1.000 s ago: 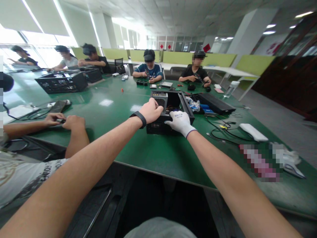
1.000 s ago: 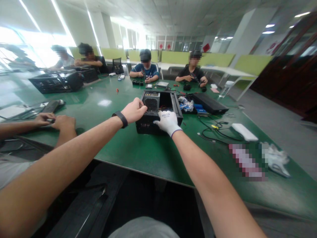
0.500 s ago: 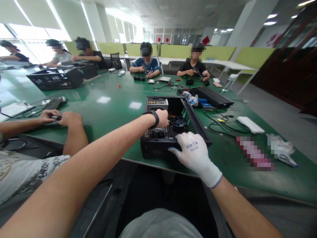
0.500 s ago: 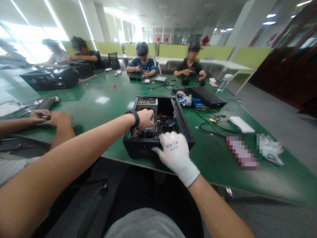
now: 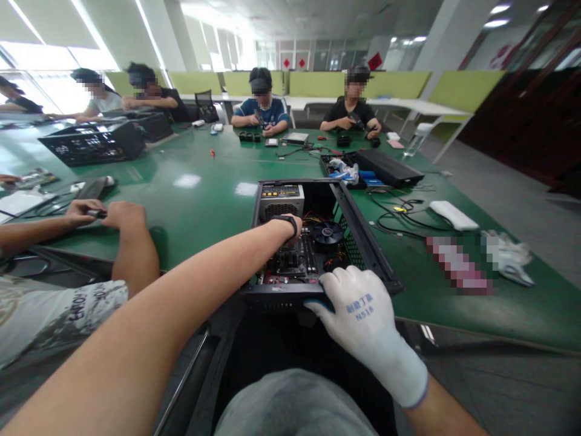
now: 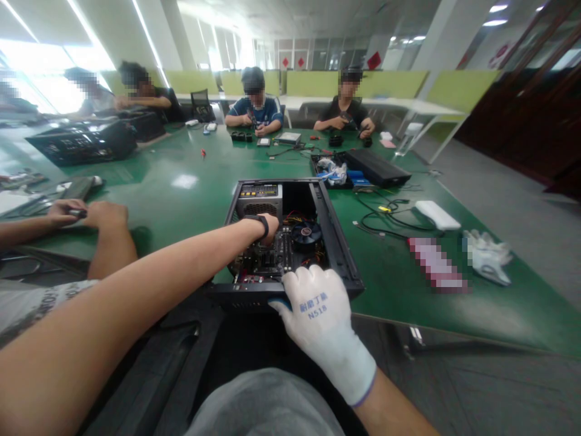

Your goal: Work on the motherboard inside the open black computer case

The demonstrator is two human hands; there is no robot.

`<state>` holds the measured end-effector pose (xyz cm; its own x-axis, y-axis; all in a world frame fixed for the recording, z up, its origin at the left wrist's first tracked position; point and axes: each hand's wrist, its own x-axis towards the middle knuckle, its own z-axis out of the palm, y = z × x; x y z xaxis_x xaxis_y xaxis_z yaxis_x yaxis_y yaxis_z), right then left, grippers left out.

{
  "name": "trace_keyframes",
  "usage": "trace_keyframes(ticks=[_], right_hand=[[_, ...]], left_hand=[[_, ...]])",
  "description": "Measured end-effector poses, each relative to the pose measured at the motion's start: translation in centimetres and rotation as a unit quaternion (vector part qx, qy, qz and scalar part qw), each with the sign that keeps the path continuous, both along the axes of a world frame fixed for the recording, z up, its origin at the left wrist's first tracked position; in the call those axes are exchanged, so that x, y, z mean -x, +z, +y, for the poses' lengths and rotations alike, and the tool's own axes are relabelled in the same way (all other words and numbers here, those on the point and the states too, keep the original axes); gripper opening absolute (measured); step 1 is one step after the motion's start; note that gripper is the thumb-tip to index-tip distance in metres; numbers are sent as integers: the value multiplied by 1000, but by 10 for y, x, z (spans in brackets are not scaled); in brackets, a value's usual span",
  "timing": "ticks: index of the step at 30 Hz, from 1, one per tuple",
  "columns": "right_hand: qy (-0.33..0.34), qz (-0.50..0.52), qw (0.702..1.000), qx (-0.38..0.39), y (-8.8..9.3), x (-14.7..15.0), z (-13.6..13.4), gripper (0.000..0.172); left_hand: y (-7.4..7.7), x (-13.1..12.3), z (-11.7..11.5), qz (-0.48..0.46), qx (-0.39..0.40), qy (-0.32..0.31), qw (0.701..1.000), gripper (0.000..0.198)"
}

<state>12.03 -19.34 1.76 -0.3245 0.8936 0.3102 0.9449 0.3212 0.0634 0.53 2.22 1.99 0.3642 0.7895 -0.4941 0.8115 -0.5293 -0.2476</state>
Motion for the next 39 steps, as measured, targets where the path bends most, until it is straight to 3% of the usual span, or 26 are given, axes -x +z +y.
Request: trace_keyframes(ticks=[8,13,22,27,39], right_hand=[[-5,13,1000,-8,-2,1,-1,32],[-9,15,1000,-19,-2,3,-2,32],[-10,19,1000,-7,-3,2,-2,32],[-6,21,1000,-14,-4,2,-2,32],[-4,18,1000,-14,-3,2,-1,33]], left_hand=[[-16,8,11,10,27,27,999,48],[-22,8,17,15,4,4,1000,61],[-32,11,27,11,2,1,1000,65],[-32,10,28,-1,3,20,1000,63],[-24,9,20,32,-2,-9,999,59]])
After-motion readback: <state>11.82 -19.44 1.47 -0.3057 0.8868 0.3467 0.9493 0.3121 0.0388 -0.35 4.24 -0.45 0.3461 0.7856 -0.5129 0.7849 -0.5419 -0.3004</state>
